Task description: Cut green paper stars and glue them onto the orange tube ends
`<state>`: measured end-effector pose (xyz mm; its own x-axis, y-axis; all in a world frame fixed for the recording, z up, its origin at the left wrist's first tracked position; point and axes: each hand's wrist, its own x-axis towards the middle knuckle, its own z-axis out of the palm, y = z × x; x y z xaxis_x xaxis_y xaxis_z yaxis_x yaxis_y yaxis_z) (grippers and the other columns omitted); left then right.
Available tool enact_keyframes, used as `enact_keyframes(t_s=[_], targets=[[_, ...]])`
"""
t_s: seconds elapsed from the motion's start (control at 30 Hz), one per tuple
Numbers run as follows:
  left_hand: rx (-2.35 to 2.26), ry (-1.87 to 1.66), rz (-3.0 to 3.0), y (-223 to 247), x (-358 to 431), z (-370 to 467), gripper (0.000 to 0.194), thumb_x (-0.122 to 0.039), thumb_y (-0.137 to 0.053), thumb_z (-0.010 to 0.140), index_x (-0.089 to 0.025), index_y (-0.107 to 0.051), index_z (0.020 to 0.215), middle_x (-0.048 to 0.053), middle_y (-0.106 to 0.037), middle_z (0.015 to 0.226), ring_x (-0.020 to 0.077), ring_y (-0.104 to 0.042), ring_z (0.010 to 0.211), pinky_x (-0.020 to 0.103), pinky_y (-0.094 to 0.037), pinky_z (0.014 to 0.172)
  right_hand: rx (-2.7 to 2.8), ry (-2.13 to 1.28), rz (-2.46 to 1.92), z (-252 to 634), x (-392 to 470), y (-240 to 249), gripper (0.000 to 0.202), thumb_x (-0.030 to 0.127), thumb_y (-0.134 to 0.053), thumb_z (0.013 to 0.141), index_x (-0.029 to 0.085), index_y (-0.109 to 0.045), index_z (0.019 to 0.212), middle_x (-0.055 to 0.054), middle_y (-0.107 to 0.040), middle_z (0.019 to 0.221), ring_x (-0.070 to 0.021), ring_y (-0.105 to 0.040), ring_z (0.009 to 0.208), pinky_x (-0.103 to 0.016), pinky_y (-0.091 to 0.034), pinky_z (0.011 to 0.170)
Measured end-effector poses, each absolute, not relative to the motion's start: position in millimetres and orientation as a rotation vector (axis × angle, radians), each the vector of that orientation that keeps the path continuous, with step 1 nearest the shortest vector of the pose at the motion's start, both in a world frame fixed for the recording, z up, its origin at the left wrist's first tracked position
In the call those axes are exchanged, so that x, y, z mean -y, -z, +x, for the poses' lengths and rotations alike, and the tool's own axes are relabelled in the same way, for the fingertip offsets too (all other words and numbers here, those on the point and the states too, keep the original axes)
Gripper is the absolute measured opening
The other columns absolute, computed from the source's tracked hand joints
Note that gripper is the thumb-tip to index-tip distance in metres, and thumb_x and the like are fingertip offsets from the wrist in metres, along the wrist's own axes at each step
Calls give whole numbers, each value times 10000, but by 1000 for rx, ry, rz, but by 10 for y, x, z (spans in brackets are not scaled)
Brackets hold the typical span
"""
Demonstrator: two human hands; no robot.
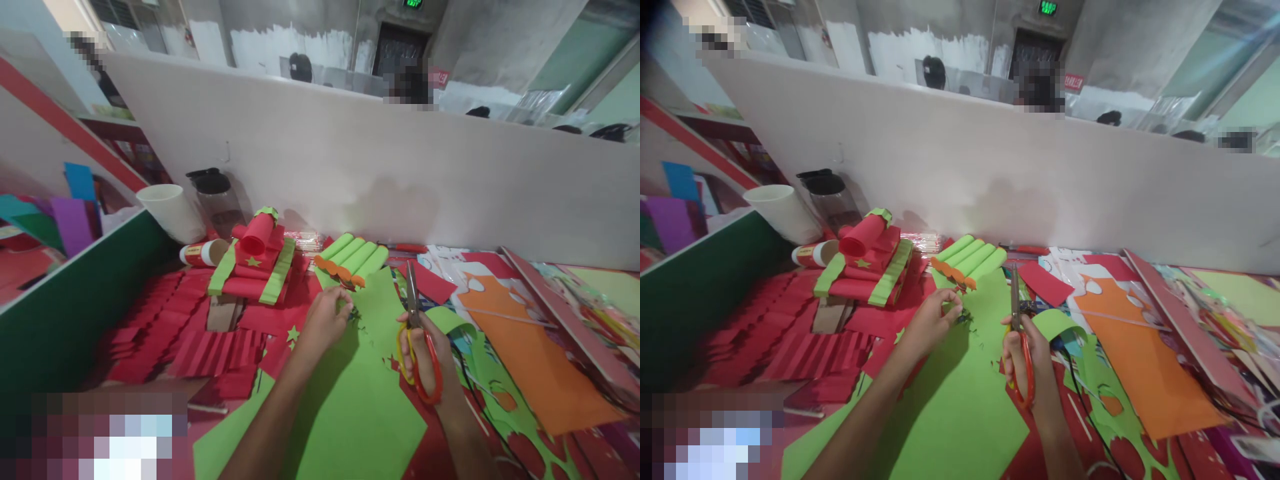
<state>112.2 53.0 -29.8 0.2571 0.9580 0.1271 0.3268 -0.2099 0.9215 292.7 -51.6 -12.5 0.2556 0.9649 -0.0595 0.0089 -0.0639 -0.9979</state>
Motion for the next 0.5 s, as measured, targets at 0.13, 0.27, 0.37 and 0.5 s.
enact_keyframes(t_s=[0.13, 0.27, 0.37, 0.5], targets=[[-1134, -865, 1739, 280, -483, 1200, 69, -246, -568, 865, -193, -606, 840, 32, -638, 826, 192, -587, 809, 291, -423, 749, 1016, -1005, -1377, 2975, 527, 127, 452, 629, -572, 891, 230, -532, 1100, 58, -496, 653, -60, -420, 393, -175, -396, 346], [-919, -982, 1649, 145, -409, 1243, 108, -272, -554, 898, -185, -584, 841, 19, -612, 826, 154, -552, 781, 256, -403, 719, 1029, -937, -1274, 3060, 557, 120, 475, 643, -581, 876, 225, -562, 1101, 54, -499, 640, -63, -405, 377, -187, -383, 334], [-725, -957, 1454, 34, -359, 1196, 170, -343, -618, 888, -179, -575, 869, -12, -523, 762, 111, -470, 674, 221, -374, 623, 1018, -835, -1177, 3216, 579, 51, 518, 684, -588, 848, 232, -574, 1100, 59, -486, 611, -71, -401, 364, -198, -378, 326], [-490, -884, 1077, -70, -297, 1097, 306, -415, -732, 814, -192, -531, 874, -44, -437, 707, 68, -393, 566, 185, -359, 522, 955, -704, -1134, 3498, 595, -72, 552, 707, -575, 838, 226, -583, 1108, 55, -482, 605, -79, -413, 356, -204, -357, 323]])
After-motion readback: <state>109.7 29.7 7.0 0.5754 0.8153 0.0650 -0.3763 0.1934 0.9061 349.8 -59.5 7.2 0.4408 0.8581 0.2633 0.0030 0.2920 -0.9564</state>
